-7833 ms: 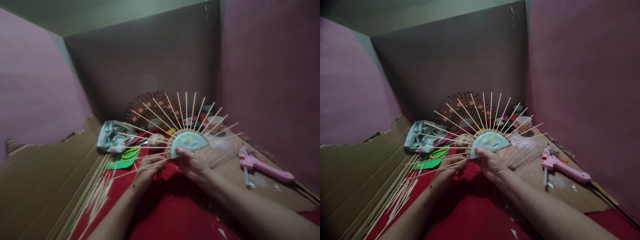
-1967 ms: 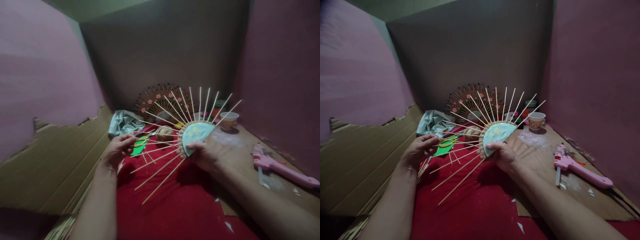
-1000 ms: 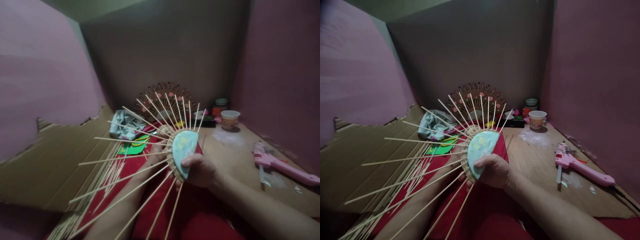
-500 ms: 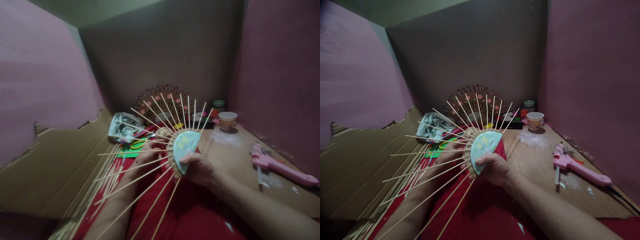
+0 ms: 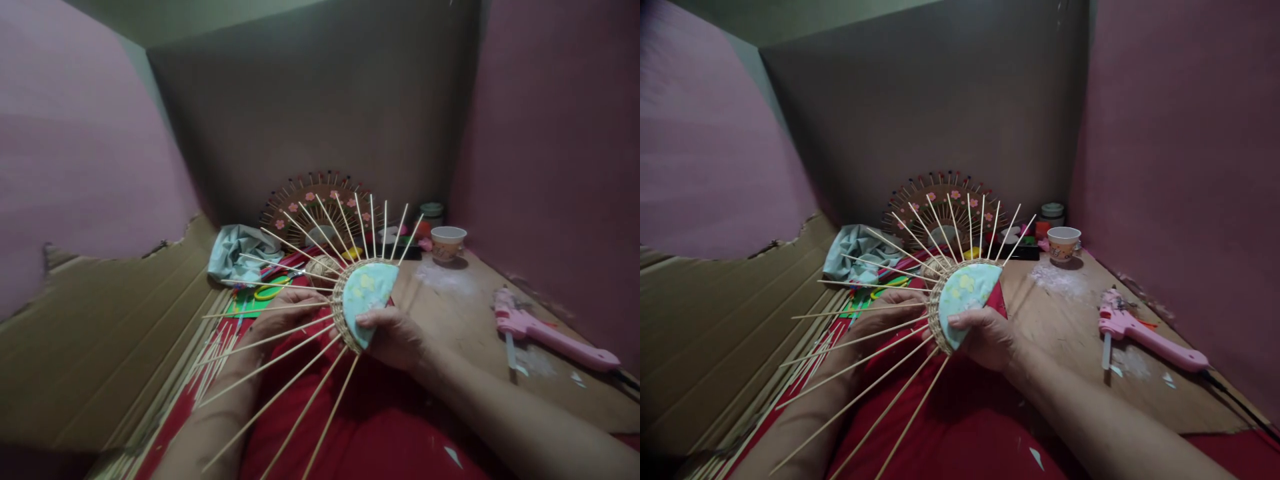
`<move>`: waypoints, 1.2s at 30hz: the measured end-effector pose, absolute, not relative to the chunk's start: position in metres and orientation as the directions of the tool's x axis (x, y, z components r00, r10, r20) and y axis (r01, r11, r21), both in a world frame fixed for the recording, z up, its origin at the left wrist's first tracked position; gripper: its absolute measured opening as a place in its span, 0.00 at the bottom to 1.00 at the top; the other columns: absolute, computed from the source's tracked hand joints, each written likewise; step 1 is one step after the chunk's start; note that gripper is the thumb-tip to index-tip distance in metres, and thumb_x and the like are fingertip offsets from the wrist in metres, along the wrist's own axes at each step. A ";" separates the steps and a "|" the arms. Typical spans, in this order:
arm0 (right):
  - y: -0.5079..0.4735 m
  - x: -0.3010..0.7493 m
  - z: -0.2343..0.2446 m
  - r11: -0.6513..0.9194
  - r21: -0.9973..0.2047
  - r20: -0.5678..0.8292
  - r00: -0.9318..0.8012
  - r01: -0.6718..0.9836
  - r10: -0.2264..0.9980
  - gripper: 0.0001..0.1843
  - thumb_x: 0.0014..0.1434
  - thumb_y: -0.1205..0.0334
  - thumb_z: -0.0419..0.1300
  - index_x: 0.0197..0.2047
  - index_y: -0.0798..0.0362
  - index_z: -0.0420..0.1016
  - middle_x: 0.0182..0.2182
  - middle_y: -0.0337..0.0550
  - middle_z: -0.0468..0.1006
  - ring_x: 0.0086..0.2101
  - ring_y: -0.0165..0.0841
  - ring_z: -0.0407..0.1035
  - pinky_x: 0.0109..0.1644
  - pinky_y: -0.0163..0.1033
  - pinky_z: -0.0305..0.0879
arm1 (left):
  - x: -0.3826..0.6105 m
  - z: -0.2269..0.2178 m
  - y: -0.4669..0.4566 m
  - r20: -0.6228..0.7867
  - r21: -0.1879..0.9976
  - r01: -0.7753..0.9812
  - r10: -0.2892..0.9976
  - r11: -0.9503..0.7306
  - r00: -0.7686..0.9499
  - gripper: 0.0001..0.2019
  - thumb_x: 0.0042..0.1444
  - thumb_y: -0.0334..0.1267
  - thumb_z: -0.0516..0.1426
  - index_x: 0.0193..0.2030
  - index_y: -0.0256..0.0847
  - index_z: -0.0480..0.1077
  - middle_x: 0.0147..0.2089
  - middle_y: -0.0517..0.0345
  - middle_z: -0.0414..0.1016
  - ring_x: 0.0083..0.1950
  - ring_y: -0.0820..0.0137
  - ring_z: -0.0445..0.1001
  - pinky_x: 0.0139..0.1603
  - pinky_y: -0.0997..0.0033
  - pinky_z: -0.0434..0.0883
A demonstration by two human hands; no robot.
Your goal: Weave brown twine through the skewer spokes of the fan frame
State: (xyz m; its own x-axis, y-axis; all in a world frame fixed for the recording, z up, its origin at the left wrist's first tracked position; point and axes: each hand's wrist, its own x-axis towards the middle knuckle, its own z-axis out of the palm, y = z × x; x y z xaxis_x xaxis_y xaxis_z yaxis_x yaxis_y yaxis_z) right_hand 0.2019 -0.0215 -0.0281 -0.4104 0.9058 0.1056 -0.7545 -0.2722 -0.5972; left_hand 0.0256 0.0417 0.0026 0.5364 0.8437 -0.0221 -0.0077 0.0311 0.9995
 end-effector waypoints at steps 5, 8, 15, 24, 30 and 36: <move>-0.019 0.202 -0.029 -0.231 -0.601 0.105 -0.362 -0.765 0.926 0.17 0.37 0.78 0.58 0.34 0.58 0.71 0.27 0.41 0.77 0.26 0.30 0.70 0.33 0.36 0.67 | 0.027 -0.003 0.045 -0.053 0.999 0.037 0.840 0.039 0.540 0.11 0.43 0.40 0.62 0.27 0.32 0.73 0.24 0.54 0.72 0.25 0.72 0.69 0.28 0.72 0.65; -0.018 0.202 -0.029 -0.216 -0.580 0.128 -0.350 -0.785 0.928 0.21 0.37 0.79 0.56 0.38 0.56 0.71 0.29 0.41 0.78 0.28 0.31 0.70 0.35 0.39 0.68 | 0.032 0.000 0.040 -0.008 1.000 -0.006 0.835 0.014 0.550 0.11 0.45 0.40 0.61 0.28 0.32 0.73 0.27 0.53 0.72 0.26 0.72 0.68 0.29 0.72 0.66; -0.016 0.208 -0.031 -0.295 -0.571 0.111 -0.427 -0.766 0.897 0.27 0.39 0.77 0.53 0.46 0.58 0.68 0.33 0.47 0.78 0.30 0.33 0.71 0.33 0.40 0.69 | 0.037 -0.001 0.036 0.044 0.999 -0.016 0.855 -0.041 0.517 0.10 0.43 0.38 0.61 0.33 0.34 0.73 0.32 0.51 0.74 0.32 0.69 0.71 0.33 0.71 0.67; -0.016 0.206 -0.031 -0.283 -0.582 -0.022 -0.333 -0.762 0.943 0.22 0.45 0.76 0.55 0.46 0.61 0.68 0.30 0.49 0.79 0.25 0.31 0.71 0.27 0.36 0.70 | 0.023 -0.008 0.057 0.110 0.986 0.075 0.924 -0.147 0.365 0.09 0.41 0.40 0.62 0.29 0.37 0.73 0.21 0.62 0.68 0.18 0.81 0.58 0.17 0.78 0.53; -0.011 0.210 -0.035 -0.283 -0.524 -0.055 -0.299 -0.804 0.953 0.19 0.46 0.76 0.55 0.43 0.61 0.70 0.29 0.48 0.78 0.28 0.33 0.73 0.30 0.37 0.71 | -0.001 0.002 0.064 0.020 0.988 0.132 0.920 -0.078 0.392 0.09 0.41 0.38 0.63 0.27 0.34 0.72 0.18 0.63 0.62 0.16 0.82 0.54 0.16 0.80 0.49; -0.007 0.214 -0.038 -0.275 -0.494 -0.067 -0.279 -0.825 0.958 0.16 0.46 0.77 0.54 0.41 0.60 0.70 0.30 0.48 0.78 0.24 0.31 0.72 0.28 0.37 0.71 | -0.032 0.009 0.074 -0.032 0.993 0.116 0.925 -0.013 0.378 0.08 0.42 0.37 0.62 0.26 0.35 0.70 0.17 0.64 0.61 0.16 0.83 0.55 0.15 0.82 0.50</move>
